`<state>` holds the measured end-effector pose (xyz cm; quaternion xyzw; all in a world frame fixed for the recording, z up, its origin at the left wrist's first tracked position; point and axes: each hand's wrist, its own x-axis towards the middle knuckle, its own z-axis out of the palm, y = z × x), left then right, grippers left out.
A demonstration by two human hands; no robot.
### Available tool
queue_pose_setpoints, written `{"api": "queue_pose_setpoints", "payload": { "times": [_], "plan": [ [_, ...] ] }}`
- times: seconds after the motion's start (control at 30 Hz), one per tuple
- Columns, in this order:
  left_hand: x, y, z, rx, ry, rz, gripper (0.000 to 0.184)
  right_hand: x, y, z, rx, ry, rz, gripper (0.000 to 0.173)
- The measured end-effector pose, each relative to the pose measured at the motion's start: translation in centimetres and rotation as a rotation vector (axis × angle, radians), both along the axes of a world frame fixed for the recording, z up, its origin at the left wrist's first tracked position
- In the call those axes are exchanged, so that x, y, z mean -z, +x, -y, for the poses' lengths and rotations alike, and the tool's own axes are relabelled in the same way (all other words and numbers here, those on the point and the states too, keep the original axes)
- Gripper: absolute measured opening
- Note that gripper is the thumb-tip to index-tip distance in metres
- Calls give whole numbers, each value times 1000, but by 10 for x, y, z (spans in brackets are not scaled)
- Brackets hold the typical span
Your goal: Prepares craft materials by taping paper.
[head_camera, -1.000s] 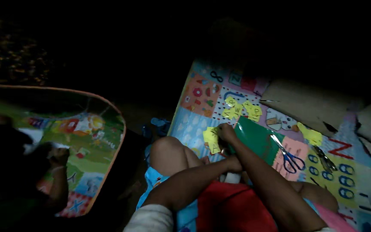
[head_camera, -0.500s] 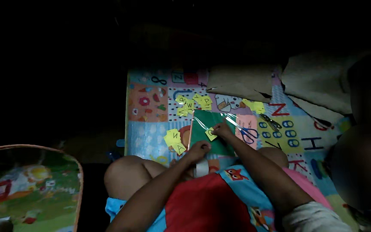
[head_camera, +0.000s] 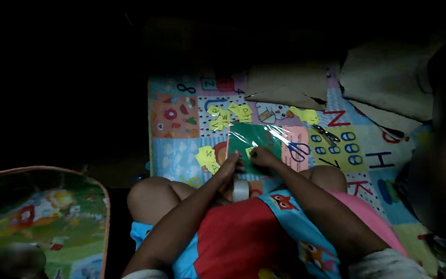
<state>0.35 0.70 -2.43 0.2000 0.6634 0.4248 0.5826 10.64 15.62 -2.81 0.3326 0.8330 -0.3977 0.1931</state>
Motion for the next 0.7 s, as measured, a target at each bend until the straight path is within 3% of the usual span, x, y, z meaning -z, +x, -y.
{"api": "queue_pose_setpoints", "payload": {
  "times": [0.13,0.27,0.43,0.7],
  "plan": [
    [10,3,-1,-6,115,-1,53,-6,7,24,-212,-294,5,34],
    [2,5,2,-48,151,12,53,0,4,32,-196,-236,-2,31],
    [-9,1,8,31,170,-57,54,3,2,36,-79,-215,34,24],
    [-11,-1,6,88,156,-100,55,15,10,34,-104,-311,-91,20]
  ]
}}
